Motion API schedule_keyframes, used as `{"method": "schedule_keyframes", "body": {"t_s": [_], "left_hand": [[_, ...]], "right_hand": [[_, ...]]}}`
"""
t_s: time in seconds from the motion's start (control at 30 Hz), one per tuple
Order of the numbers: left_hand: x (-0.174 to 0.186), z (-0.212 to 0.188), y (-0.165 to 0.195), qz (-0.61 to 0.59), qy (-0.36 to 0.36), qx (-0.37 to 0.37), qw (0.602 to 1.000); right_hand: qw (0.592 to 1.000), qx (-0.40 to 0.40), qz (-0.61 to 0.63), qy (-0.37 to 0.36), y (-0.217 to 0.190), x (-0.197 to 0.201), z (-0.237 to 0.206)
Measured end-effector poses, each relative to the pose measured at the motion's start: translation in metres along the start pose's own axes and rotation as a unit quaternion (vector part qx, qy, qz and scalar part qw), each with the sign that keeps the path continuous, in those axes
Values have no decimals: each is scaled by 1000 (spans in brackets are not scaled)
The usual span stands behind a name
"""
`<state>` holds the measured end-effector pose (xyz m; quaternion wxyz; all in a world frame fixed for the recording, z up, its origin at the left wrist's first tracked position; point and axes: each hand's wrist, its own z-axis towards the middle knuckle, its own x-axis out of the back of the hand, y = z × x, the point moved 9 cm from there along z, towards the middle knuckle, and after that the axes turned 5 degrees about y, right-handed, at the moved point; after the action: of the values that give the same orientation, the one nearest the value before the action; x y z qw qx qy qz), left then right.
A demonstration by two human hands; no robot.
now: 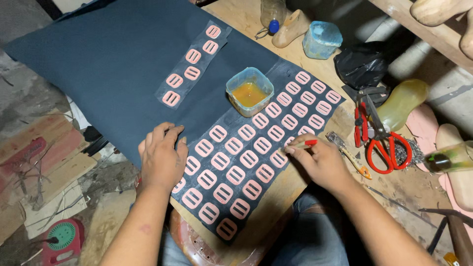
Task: The person applies glue to multiple pink shoe insoles arranged on a black sheet using a brush. They dip the brush into a container of yellow liquid and spread it evenly across each insole.
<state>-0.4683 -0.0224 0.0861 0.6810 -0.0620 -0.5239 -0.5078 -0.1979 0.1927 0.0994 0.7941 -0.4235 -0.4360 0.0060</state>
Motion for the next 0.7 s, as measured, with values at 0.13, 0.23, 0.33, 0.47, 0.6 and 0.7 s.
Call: {"method": "schedule_keyframes", "body": {"t_s": [0.13,0.23,0.33,0.47,0.6,0.7], "left_hand": [[0,-1,0,3,2,0,1000],[-2,-1,-2,3,-7,12,1000],[-3,-1,-3,7,-8,6,1000],[-2,-1,-3,6,-9,6,1000],[-2,-1,-3,1,-10,10,1000],[-2,-2,-3,1,-9,4,1000]], "right_hand": [[999,15,-29,-32,-4,-6,0],[999,3,-20,-25,-3,-4,0],[997,54,-1,-47,-14,-9,2],[984,56,-150,-78,-12,-19,8],[993,80,5,-89,-18,-17,2],[990,106,68,-64,-17,-6,-12]]}}
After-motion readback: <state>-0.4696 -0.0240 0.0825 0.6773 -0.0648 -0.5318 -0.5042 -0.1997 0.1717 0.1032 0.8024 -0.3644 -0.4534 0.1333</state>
